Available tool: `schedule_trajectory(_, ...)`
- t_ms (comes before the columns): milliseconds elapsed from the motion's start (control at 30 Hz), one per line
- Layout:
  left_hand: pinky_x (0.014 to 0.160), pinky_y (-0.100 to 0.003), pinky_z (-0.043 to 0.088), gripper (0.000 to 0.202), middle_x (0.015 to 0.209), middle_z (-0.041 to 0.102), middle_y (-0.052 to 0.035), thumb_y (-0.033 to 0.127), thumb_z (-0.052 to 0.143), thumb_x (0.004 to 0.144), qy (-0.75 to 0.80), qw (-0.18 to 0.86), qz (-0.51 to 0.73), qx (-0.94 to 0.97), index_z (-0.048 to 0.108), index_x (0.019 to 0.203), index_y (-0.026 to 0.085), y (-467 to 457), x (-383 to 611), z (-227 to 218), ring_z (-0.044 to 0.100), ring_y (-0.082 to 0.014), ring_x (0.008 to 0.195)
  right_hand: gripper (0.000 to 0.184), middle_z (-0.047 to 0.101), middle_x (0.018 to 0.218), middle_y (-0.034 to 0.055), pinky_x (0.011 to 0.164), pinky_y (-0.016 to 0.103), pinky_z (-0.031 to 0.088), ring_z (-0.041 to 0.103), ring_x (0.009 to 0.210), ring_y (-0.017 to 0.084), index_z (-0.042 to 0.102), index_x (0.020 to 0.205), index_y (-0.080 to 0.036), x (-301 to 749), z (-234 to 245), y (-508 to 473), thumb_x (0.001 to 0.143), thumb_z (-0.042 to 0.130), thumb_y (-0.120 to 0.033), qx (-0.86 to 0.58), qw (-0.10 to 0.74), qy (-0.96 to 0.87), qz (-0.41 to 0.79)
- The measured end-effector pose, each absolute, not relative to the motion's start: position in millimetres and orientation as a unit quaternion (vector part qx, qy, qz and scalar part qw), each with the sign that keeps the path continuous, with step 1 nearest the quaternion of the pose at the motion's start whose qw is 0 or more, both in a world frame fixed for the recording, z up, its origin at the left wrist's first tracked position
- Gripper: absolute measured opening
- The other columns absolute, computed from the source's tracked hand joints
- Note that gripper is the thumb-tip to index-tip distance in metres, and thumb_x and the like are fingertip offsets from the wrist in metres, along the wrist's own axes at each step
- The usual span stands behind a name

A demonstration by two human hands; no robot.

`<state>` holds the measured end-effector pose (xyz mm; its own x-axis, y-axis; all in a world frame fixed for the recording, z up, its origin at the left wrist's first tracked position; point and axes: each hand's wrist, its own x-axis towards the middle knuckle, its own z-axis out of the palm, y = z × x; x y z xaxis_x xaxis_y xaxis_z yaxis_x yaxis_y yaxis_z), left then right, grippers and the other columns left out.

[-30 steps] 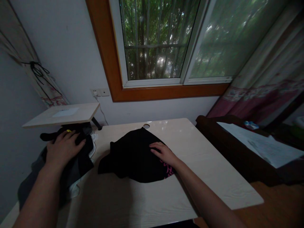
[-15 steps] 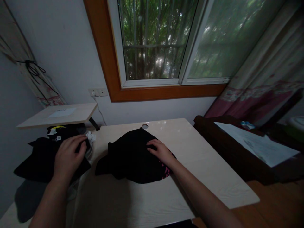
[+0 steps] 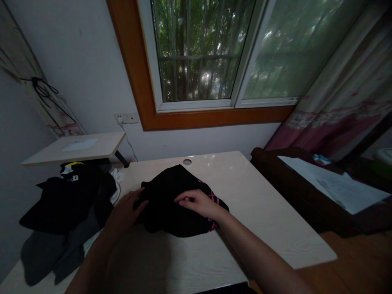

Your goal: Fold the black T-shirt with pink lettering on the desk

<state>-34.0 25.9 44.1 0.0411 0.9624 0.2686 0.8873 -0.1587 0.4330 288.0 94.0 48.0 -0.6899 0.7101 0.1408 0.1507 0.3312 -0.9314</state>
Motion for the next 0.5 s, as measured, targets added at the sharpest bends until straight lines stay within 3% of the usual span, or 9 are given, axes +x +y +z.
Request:
schedule_trajectory(67, 0.101, -0.044, 0.048, 0.057, 0.129, 0.065, -0.0114, 0.049, 0.055, 0.092, 0.636, 0.112, 0.243, 0.723, 0.051, 0.143, 0.024, 29.2, -20.2, 34.4, 0.063, -0.0276, 0.117, 0.032, 0.074, 0.107, 0.0045, 0.059, 0.026, 0.053, 0.063, 0.060, 0.011, 0.069, 0.120, -0.024, 288.0, 42.2, 99.6, 0.098, 0.052, -0.039, -0.281, 0.259, -0.727, 0.571)
schedule_trajectory(133, 0.104, -0.047, 0.046, 0.055, 0.130, 0.065, -0.0123, 0.046, 0.057, 0.092, 0.617, 0.128, 0.253, 0.734, 0.053, 0.142, 0.024, 30.4, -10.7, 29.5, 0.061, -0.0285, 0.120, 0.033, 0.071, 0.117, 0.0062, 0.058, 0.027, 0.056, 0.064, 0.062, 0.011, 0.065, 0.125, -0.024, 288.2, 33.6, 108.6, 0.096, 0.052, -0.033, -0.316, 0.276, -0.716, 0.558)
schedule_trajectory(200, 0.105, -0.049, 0.046, 0.052, 0.128, 0.066, -0.0115, 0.043, 0.058, 0.091, 0.595, 0.151, 0.271, 0.742, 0.055, 0.139, 0.026, 29.6, -5.7, 28.6, 0.061, -0.0282, 0.118, 0.034, 0.066, 0.127, 0.0085, 0.078, 0.035, 0.060, 0.070, 0.088, 0.018, 0.067, 0.122, -0.023, 287.0, 26.5, 116.7, 0.089, 0.061, -0.025, -0.352, 0.315, -0.747, 0.468)
schedule_trajectory(300, 0.104, -0.047, 0.048, 0.046, 0.129, 0.066, -0.0093, 0.038, 0.058, 0.091, 0.560, 0.215, 0.285, 0.747, 0.058, 0.136, 0.030, 25.4, -3.0, 30.4, 0.062, -0.0268, 0.117, 0.040, 0.056, 0.141, 0.0111, 0.112, 0.046, 0.044, 0.055, 0.129, 0.025, 0.068, 0.124, -0.023, 281.0, 25.2, 121.0, 0.085, 0.064, -0.018, -0.322, 0.343, -0.807, 0.355)
schedule_trajectory(400, 0.104, -0.046, 0.048, 0.039, 0.129, 0.067, -0.0070, 0.034, 0.060, 0.090, 0.542, 0.258, 0.301, 0.741, 0.064, 0.128, 0.033, 20.0, -0.7, 32.9, 0.062, -0.0266, 0.118, 0.044, 0.056, 0.143, 0.0090, 0.117, 0.049, 0.037, 0.051, 0.135, 0.024, 0.059, 0.137, -0.026, 272.4, 34.4, 116.9, 0.094, 0.053, -0.021, -0.299, 0.338, -0.811, 0.372)
schedule_trajectory(500, 0.100, -0.045, 0.050, 0.032, 0.118, 0.070, -0.0058, 0.033, 0.063, 0.088, 0.544, 0.255, 0.338, 0.724, 0.069, 0.119, 0.032, 17.0, 3.0, 37.2, 0.065, -0.0259, 0.110, 0.043, 0.060, 0.140, 0.0076, 0.117, 0.051, 0.036, 0.053, 0.133, 0.025, 0.056, 0.141, -0.026, 265.4, 45.3, 111.3, 0.099, 0.049, -0.036, -0.342, 0.335, -0.740, 0.472)
